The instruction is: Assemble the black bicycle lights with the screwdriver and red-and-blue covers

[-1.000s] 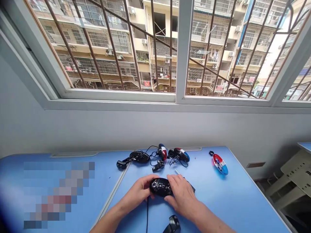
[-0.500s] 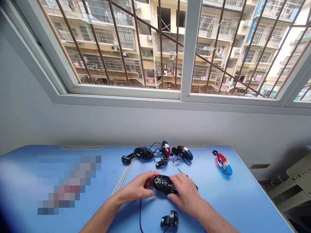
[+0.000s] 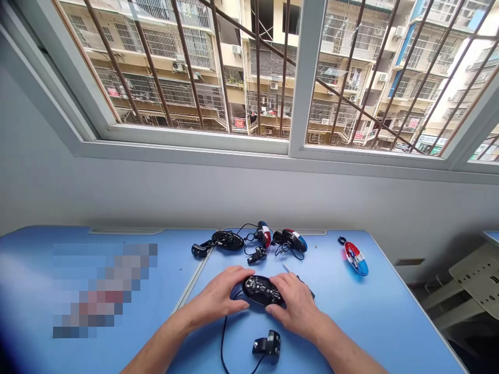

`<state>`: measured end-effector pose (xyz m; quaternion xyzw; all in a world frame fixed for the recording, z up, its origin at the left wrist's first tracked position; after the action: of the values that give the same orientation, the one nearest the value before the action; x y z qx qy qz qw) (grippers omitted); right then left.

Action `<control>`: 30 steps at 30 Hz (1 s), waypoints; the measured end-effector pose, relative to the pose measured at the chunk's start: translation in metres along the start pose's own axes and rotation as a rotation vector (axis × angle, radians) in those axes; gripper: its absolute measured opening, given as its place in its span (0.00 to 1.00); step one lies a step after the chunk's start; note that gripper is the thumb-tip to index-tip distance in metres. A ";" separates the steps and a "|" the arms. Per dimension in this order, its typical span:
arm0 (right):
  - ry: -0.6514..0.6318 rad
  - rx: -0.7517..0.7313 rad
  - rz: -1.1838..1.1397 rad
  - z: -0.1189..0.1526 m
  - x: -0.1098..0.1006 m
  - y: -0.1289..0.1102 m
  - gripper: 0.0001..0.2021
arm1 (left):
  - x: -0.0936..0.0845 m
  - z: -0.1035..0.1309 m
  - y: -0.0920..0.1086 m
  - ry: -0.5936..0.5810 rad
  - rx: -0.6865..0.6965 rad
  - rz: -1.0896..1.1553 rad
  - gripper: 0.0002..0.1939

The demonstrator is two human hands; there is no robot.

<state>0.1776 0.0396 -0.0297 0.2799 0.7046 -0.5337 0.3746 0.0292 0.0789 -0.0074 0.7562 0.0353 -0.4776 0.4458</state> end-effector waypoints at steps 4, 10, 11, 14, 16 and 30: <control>0.048 -0.071 -0.020 0.001 0.000 -0.002 0.26 | 0.007 0.001 0.003 0.044 0.102 0.058 0.31; 0.194 -0.232 -0.080 0.005 -0.036 -0.015 0.26 | 0.013 -0.003 0.011 0.043 0.154 0.084 0.20; 0.238 -0.255 -0.101 0.009 -0.049 -0.021 0.25 | 0.012 -0.004 0.012 0.044 0.138 0.074 0.16; 0.322 -0.229 -0.160 0.024 -0.085 -0.039 0.22 | 0.006 -0.005 0.012 0.053 0.053 0.039 0.10; 0.297 -0.226 -0.127 0.037 -0.091 -0.053 0.22 | 0.004 -0.005 0.010 0.066 0.009 0.026 0.11; -0.171 0.180 0.224 0.078 -0.012 -0.025 0.22 | 0.019 -0.005 0.003 0.056 0.082 -0.046 0.22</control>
<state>0.1823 -0.0427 -0.0184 0.3428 0.5839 -0.5715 0.4635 0.0449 0.0737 -0.0193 0.7859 0.0457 -0.4675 0.4022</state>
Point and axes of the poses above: each hand's wrist, its own z-axis away from the middle knuckle, its own x-axis out of the palm, y = z × x, the point moved 8 cm from there along -z, towards the middle knuckle, and after that the axes turned 15 degrees about x, right-handed, at the moved point
